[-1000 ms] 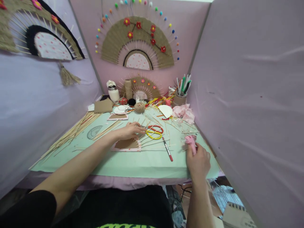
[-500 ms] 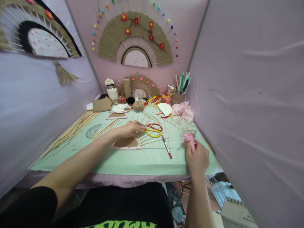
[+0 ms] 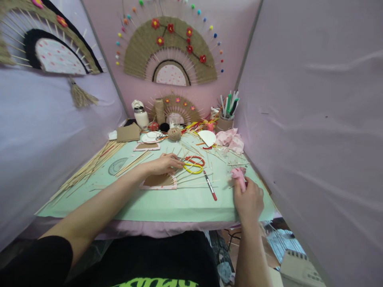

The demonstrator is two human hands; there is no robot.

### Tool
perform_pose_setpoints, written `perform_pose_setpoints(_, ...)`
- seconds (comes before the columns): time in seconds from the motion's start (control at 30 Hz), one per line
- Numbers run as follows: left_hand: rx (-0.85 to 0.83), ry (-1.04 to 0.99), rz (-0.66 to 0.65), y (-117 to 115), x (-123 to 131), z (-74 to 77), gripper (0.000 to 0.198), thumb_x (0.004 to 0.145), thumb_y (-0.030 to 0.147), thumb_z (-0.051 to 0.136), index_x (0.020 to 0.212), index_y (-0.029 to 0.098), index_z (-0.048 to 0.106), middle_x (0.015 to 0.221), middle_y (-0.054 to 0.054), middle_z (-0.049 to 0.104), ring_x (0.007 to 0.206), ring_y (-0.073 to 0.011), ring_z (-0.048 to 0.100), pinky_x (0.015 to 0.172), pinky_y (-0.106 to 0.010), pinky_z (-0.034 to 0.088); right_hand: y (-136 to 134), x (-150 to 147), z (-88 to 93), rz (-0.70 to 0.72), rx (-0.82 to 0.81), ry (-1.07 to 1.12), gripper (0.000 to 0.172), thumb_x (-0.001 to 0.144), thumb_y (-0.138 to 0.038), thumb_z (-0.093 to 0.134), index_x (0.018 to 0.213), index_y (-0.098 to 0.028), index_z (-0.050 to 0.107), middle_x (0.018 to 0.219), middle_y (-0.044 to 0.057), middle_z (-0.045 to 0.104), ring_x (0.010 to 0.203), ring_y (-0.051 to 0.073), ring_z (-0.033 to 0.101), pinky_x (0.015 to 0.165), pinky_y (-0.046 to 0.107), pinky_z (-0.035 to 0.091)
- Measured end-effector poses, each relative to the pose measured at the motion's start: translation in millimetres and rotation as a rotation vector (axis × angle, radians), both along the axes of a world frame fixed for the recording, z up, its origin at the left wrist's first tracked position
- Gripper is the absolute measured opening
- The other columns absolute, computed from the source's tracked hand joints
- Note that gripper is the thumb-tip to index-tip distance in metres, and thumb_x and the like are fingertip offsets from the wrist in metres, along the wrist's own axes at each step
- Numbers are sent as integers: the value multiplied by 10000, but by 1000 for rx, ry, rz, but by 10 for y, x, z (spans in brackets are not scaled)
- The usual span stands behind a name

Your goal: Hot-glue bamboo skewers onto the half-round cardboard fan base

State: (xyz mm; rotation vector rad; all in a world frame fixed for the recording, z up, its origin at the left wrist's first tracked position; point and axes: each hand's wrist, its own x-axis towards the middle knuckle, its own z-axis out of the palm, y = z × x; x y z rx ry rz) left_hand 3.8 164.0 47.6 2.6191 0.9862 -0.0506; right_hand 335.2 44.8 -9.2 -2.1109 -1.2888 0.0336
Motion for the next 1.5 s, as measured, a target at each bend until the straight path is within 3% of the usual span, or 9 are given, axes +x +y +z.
perform_pose_setpoints(0.4,-7,-8,7,18,-66,83,413,867,240,685,1262,356,654,1463,16,558,1268,-295,414,949,-410,261,5,3,-15,4,-1,-2,582,859,-528,428,1221,-118,629,1133,213,661,1098,375,534,830,447,440)
perform_pose_setpoints(1.03,16,-21,-49,47,-76,3,310,872,272,660,1170,348,704,1378,2,634,1253,-296,440,946,-397,259,19,42,-82,27,29,-21,586,860,-545,414,1203,-131,647,1136,200,670,1067,366,526,811,440,432)
perform_pose_setpoints(1.5,21,4,-49,35,-48,49,239,861,267,667,1090,308,720,1364,10,645,1246,-279,437,883,-364,246,14,32,-72,15,15,-33,606,872,-557,407,1216,-116,641,1130,213,658,1081,378,527,827,457,430)
